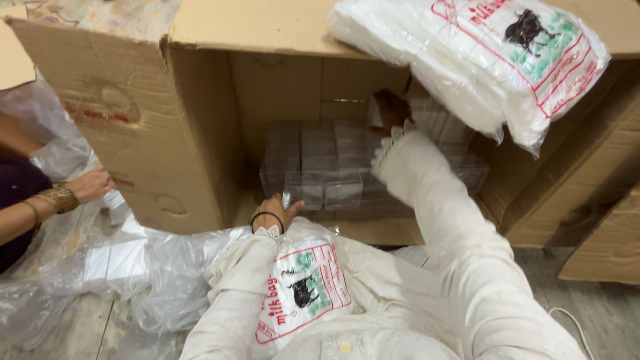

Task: The person sits on the floor and places small clear plastic containers into plastic bags one at a time, then puts the filled bags into a large cardboard box alongside stacks of already bagged containers. Another person nearby handles bags of containers on the floor.

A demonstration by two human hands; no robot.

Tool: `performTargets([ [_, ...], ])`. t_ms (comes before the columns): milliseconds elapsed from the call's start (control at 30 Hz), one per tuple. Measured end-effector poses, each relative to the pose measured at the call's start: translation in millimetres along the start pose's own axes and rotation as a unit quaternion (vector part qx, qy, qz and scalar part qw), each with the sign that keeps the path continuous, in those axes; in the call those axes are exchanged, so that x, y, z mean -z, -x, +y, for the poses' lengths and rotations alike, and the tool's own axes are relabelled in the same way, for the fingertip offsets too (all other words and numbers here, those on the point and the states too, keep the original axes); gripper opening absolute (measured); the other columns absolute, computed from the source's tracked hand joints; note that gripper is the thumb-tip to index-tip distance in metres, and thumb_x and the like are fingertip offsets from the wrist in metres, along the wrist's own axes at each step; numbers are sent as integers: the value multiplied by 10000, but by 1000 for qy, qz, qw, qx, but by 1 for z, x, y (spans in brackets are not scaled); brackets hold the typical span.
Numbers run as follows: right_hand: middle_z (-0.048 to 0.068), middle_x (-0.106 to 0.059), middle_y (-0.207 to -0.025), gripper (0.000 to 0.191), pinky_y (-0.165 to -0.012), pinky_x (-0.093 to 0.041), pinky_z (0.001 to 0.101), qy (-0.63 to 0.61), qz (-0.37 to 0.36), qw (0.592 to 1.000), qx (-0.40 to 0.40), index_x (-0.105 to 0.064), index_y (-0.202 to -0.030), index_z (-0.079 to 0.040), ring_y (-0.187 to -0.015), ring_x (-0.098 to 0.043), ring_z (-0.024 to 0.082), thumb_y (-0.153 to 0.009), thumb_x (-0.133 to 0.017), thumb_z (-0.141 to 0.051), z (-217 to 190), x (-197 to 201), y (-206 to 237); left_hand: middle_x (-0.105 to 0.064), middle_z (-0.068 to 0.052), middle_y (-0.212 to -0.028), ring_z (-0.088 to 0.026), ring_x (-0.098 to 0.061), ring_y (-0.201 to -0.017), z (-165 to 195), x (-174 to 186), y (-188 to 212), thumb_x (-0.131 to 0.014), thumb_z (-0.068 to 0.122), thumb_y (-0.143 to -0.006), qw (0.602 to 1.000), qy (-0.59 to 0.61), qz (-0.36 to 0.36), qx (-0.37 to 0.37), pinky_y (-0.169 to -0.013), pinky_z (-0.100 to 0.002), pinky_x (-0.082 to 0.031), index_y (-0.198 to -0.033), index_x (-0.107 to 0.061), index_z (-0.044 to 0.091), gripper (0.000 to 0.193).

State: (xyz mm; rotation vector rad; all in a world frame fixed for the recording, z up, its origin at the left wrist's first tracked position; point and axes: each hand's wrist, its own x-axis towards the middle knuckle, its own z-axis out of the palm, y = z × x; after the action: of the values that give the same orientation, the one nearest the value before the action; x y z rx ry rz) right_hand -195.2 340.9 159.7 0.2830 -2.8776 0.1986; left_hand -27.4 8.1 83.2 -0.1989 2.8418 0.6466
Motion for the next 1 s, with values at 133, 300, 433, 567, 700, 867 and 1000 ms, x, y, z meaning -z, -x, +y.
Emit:
performTargets([
  [133, 191, -518, -1396, 708, -1043, -357, 596, 101, -99, 984, -112, -609, -1302, -136, -1332, -459, 408, -718, -815, -480, 37, 16, -37, -717, -242, -1098, -407, -690, -1046, 3, 5, 1, -701, 669, -824, 1000, 6, -15, 10, -876, -508, -559, -1124, -690, 25, 711],
  [300, 181, -534, -1368, 632, -1036, -379, 577, 139, -153, 970, -131, -623, -1274, -134, -1316, -479, 401, -745, -800, -431, 48, 9, -54, -729, -237, -1087, -383, -710, -1042, 5, 11, 3, -691, 663, -836, 999, 15, -40, 21, -887, -485, -568, -1124, -694, 15, 708],
  [433, 174, -547, -1345, 571, -1030, -396, 561, 156, -169, 966, -115, -633, -1252, -132, -1303, -495, 395, -768, -788, -391, 46, 3, -58, -730, -239, -1092, -374, -718, -1042, 6, 12, 1, -690, 666, -841, 998, 12, -62, 23, -893, -473, -573, -1149, -689, 8, 727],
  [567, 166, -559, -1323, 510, -1024, -413, 545, 174, -176, 965, -90, -644, -1229, -130, -1290, -511, 389, -790, -777, -352, 45, 1, -56, -724, -237, -1124, -375, -709, -1065, 4, 10, -6, -694, 671, -825, 997, 19, -75, 19, -908, -470, -570, -1171, -696, 12, 744],
  [700, 159, -572, -1300, 450, -1018, -430, 530, 206, -170, 962, -55, -655, -1207, -128, -1277, -527, 383, -812, -765, -312, 39, 6, -47, -704, -257, -1154, -397, -683, -1095, 0, 8, -10, -709, 676, -807, 998, 23, -63, -5, -925, -476, -552, -1193, -684, 2, 778],
  [867, 149, -588, -1272, 375, -1011, -452, 510, 254, -149, 955, 35, -668, -1179, -126, -1261, -548, 376, -840, -750, -263, 18, 29, 11, -708, -243, -1168, -394, -685, -1100, -2, 6, -11, -702, 694, -799, 997, 17, -72, 8, -926, -480, -552, -1185, -704, 22, 776],
  [1000, 142, -600, -1250, 317, -1006, -469, 495, 260, -105, 947, 156, -679, -1157, -124, -1248, -564, 370, -862, -738, -223, 7, 65, 98, -720, -237, -1148, -394, -693, -1085, -4, 5, -10, -710, 686, -794, 998, 26, -58, -4, -911, -480, -558, -1174, -716, 32, 757],
])
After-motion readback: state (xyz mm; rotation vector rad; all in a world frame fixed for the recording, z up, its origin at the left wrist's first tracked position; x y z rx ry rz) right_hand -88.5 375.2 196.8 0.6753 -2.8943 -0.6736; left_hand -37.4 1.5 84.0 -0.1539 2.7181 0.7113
